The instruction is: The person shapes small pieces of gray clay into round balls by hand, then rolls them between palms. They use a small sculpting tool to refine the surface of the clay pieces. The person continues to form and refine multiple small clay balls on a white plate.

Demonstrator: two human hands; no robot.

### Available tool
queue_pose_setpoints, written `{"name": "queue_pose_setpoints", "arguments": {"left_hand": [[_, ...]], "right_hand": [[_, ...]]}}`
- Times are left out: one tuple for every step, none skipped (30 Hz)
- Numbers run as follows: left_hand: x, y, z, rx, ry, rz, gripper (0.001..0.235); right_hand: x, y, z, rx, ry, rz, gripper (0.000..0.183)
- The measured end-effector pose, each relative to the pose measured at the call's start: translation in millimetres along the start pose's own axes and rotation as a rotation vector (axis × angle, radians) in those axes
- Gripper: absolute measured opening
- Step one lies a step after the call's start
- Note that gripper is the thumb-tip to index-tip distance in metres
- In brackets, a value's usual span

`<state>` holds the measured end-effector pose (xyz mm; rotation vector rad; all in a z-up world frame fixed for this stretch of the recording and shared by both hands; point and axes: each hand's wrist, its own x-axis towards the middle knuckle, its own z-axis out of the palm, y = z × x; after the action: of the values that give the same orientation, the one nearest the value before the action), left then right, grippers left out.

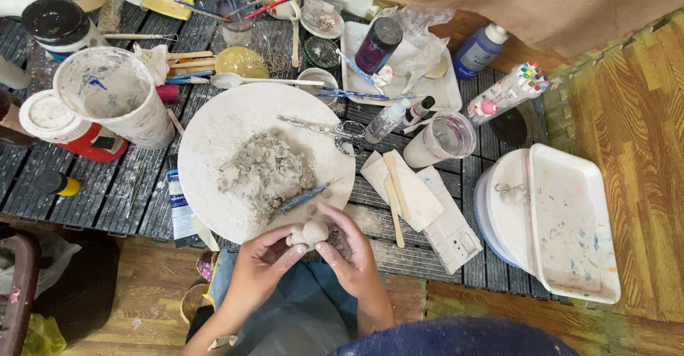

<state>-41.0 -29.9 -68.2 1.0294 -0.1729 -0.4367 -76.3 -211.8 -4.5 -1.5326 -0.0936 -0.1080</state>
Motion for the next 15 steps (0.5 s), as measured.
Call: {"name": "queue_pose_setpoints", "arguments": {"left_hand": [[-0.2,-3.7,-1.2,0.008,0.022,0.0,0.043],[-0.7,-7.1,-2.1,0.016,0.044,-0.001,0.043],[-1.3,-10.0,-2.6,0.029,0.058,-0.003,0.044],[-1.8,-12.6,-2.7,0.042,0.072,-0.006,0.045],[-1.8,-14.5,-3.0,0.054,0.086,-0.009,0.046],[-2.4,-15.6,-3.5,0.061,0.08,-0.003,0.046],[-3.2,-16.3,-4.1,0.068,0.075,0.003,0.047],[-4.0,-16.8,-4.8,0.075,0.07,0.008,0.048],[-4.8,-16.9,-5.7,0.05,0.068,-0.022,0.046],[-5.3,-16.4,-7.2,0.026,0.067,-0.052,0.046],[-5.7,-15.7,-8.7,0.002,0.066,-0.081,0.048],[-5.7,-15.8,-8.8,-0.003,0.068,-0.084,0.049],[-5.5,-15.8,-8.7,-0.009,0.069,-0.087,0.05],[-4.7,-15.7,-8.1,-0.014,0.07,-0.089,0.05],[-3.8,-15.7,-6.8,0.026,0.077,-0.108,0.049]], "right_hand": [[0.4,-0.9,1.2,0.011,0.022,0.014,0.057],[1.1,-1.2,1.2,-0.017,0.022,-0.01,0.053],[1.8,-0.9,1.2,-0.044,0.022,-0.034,0.049],[2.1,0.0,1.4,-0.072,0.023,-0.058,0.044],[3.1,1.5,1.4,-0.075,0.052,-0.044,0.041],[4.5,3.7,2.2,-0.079,0.081,-0.031,0.039],[5.4,5.8,2.7,-0.082,0.11,-0.019,0.036],[5.6,7.1,1.6,-0.08,0.121,-0.01,0.035],[6.1,8.7,0.9,-0.077,0.131,-0.002,0.034],[6.4,10.1,0.4,-0.075,0.141,0.006,0.034],[6.7,11.2,0.0,-0.035,0.135,0.013,0.033],[7.2,12.3,-0.6,0.004,0.128,0.021,0.033],[7.5,13.1,-1.3,0.043,0.122,0.028,0.032],[7.7,13.8,-1.6,0.031,0.12,0.018,0.032],[8.2,14.6,-1.9,0.019,0.119,0.008,0.032]]}}
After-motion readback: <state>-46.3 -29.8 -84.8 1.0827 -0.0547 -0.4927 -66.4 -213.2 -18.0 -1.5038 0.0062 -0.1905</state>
